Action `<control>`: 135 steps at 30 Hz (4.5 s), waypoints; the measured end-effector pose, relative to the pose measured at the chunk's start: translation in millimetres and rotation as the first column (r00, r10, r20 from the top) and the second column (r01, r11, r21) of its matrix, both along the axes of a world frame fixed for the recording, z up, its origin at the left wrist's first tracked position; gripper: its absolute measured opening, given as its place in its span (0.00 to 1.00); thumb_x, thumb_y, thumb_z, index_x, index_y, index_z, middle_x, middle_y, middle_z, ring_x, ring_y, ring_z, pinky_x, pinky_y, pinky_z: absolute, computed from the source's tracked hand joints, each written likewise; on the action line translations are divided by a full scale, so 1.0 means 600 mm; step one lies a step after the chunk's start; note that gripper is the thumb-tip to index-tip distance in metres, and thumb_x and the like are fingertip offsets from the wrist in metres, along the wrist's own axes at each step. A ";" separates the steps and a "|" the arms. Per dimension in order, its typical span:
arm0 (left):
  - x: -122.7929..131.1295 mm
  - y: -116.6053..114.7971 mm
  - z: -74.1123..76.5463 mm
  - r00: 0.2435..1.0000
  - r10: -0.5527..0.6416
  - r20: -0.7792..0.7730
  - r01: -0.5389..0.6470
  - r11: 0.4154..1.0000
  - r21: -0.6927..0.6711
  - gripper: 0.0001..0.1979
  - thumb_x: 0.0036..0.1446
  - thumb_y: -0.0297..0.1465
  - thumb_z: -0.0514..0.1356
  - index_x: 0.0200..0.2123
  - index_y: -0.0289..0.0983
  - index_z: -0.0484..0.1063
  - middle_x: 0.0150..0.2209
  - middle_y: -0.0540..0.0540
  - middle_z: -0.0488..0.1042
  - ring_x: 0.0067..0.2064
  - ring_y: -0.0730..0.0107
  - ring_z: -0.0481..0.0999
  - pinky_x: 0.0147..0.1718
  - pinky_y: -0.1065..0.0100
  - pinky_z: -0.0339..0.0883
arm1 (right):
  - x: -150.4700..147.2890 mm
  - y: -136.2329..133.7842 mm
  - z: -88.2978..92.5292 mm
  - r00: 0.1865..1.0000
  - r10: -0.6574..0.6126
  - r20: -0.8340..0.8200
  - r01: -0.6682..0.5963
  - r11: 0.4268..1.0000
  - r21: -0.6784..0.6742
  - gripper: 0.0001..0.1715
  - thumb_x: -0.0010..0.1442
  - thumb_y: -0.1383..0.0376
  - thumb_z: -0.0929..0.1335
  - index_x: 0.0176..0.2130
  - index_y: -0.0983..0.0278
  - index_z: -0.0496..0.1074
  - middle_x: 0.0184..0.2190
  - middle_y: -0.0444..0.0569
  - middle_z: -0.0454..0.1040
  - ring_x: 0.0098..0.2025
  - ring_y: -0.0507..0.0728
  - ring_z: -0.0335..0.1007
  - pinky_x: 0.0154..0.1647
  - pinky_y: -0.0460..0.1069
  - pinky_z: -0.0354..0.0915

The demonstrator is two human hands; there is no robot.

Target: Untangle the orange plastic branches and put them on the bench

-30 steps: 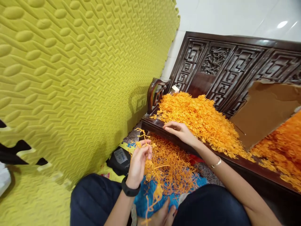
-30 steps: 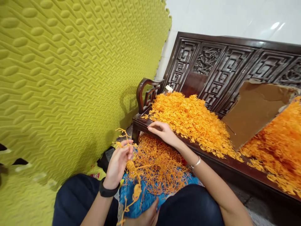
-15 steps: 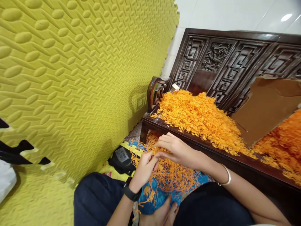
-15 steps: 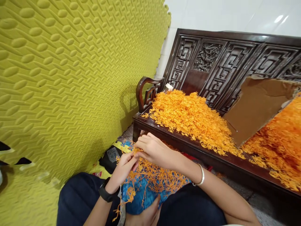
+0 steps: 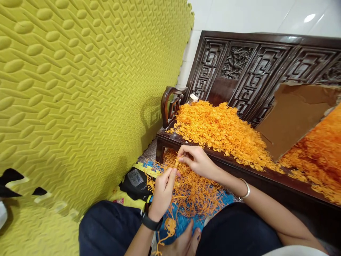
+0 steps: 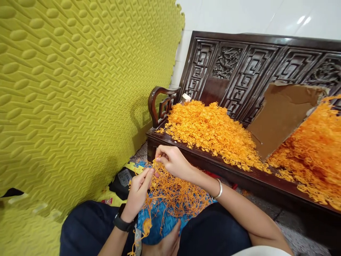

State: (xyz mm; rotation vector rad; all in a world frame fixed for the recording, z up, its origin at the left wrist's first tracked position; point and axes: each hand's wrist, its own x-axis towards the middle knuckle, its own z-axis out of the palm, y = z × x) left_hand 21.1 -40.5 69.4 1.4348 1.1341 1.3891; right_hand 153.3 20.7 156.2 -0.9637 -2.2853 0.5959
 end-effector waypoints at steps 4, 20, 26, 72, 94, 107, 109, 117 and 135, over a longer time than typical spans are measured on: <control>0.004 0.005 0.012 0.999 -0.002 -0.040 0.003 1.000 0.009 0.17 0.62 0.39 0.49 0.28 0.36 0.70 0.17 0.56 0.47 0.20 0.75 0.52 0.21 0.72 0.47 | 0.004 -0.004 0.003 0.999 -0.047 -0.025 0.049 0.994 0.100 0.09 0.53 0.78 0.64 0.26 0.65 0.66 0.23 0.43 0.68 0.26 0.49 0.62 0.28 0.44 0.57; 0.021 0.022 0.024 0.999 -0.022 -0.029 0.023 0.999 0.030 0.18 0.63 0.38 0.48 0.27 0.35 0.68 0.18 0.56 0.51 0.20 0.77 0.50 0.20 0.70 0.43 | 0.020 0.018 -0.002 0.969 -0.174 -0.175 0.177 0.984 0.000 0.06 0.53 0.72 0.66 0.25 0.65 0.68 0.23 0.44 0.69 0.28 0.52 0.63 0.31 0.47 0.58; 0.016 0.016 0.021 1.000 -0.021 -0.022 0.022 1.000 0.011 0.18 0.62 0.38 0.48 0.26 0.35 0.68 0.18 0.56 0.51 0.20 0.77 0.50 0.21 0.70 0.44 | 0.017 0.025 -0.002 0.971 -0.123 -0.206 0.111 0.992 -0.067 0.05 0.52 0.71 0.66 0.24 0.65 0.67 0.22 0.43 0.68 0.27 0.51 0.63 0.30 0.47 0.59; -0.047 0.021 -0.001 0.582 -0.038 0.812 0.139 0.989 -0.054 0.10 0.54 0.32 0.60 0.37 0.31 0.73 0.24 0.50 0.67 0.26 0.76 0.66 0.26 0.74 0.62 | 0.155 0.199 -0.034 0.921 -0.266 -0.285 0.238 0.963 -0.129 0.15 0.54 0.59 0.66 0.37 0.66 0.74 0.38 0.53 0.77 0.42 0.57 0.73 0.49 0.56 0.65; -0.036 0.017 0.036 0.611 -0.213 0.763 0.084 0.975 0.205 0.08 0.57 0.31 0.55 0.37 0.36 0.72 0.24 0.50 0.69 0.29 0.72 0.70 0.34 0.69 0.65 | -0.017 0.018 -0.027 0.873 0.455 0.176 -0.444 0.891 -0.098 0.14 0.54 0.60 0.70 0.38 0.66 0.71 0.33 0.45 0.71 0.34 0.51 0.66 0.37 0.46 0.63; -0.050 -0.014 -0.029 0.815 -0.153 0.558 0.077 0.984 0.158 0.27 0.52 0.24 0.57 0.56 0.41 0.63 0.54 0.42 0.69 0.58 0.56 0.63 0.58 0.55 0.50 | 0.011 0.048 -0.046 0.995 0.075 -0.058 -0.037 0.869 0.493 0.11 0.61 0.67 0.63 0.40 0.62 0.74 0.41 0.53 0.71 0.44 0.55 0.69 0.45 0.53 0.66; -0.050 -0.012 -0.040 0.787 -0.225 0.575 0.191 0.974 0.120 0.20 0.57 0.33 0.55 0.53 0.36 0.67 0.54 0.39 0.69 0.58 0.54 0.63 0.58 0.53 0.50 | 0.010 0.045 -0.048 0.995 0.097 -0.039 -0.056 0.811 0.582 0.11 0.61 0.68 0.63 0.41 0.62 0.73 0.42 0.54 0.71 0.45 0.56 0.69 0.45 0.53 0.67; -0.035 0.008 -0.036 0.592 -0.109 0.799 0.233 0.972 -0.040 0.24 0.42 0.47 0.67 0.39 0.37 0.76 0.44 0.42 0.77 0.54 0.56 0.68 0.55 0.58 0.58 | -0.005 0.021 -0.052 0.876 0.236 0.420 -0.479 0.514 0.711 0.15 0.63 0.70 0.60 0.48 0.68 0.70 0.46 0.59 0.73 0.45 0.57 0.70 0.42 0.53 0.70; -0.037 0.005 -0.031 0.501 0.004 0.866 0.176 0.979 -0.107 0.09 0.46 0.28 0.67 0.34 0.36 0.77 0.40 0.48 0.78 0.31 0.72 0.76 0.34 0.68 0.72 | 0.005 0.015 -0.047 0.971 0.170 -0.166 -0.061 0.854 0.517 0.22 0.61 0.68 0.63 0.55 0.62 0.62 0.53 0.57 0.64 0.48 0.57 0.67 0.46 0.55 0.68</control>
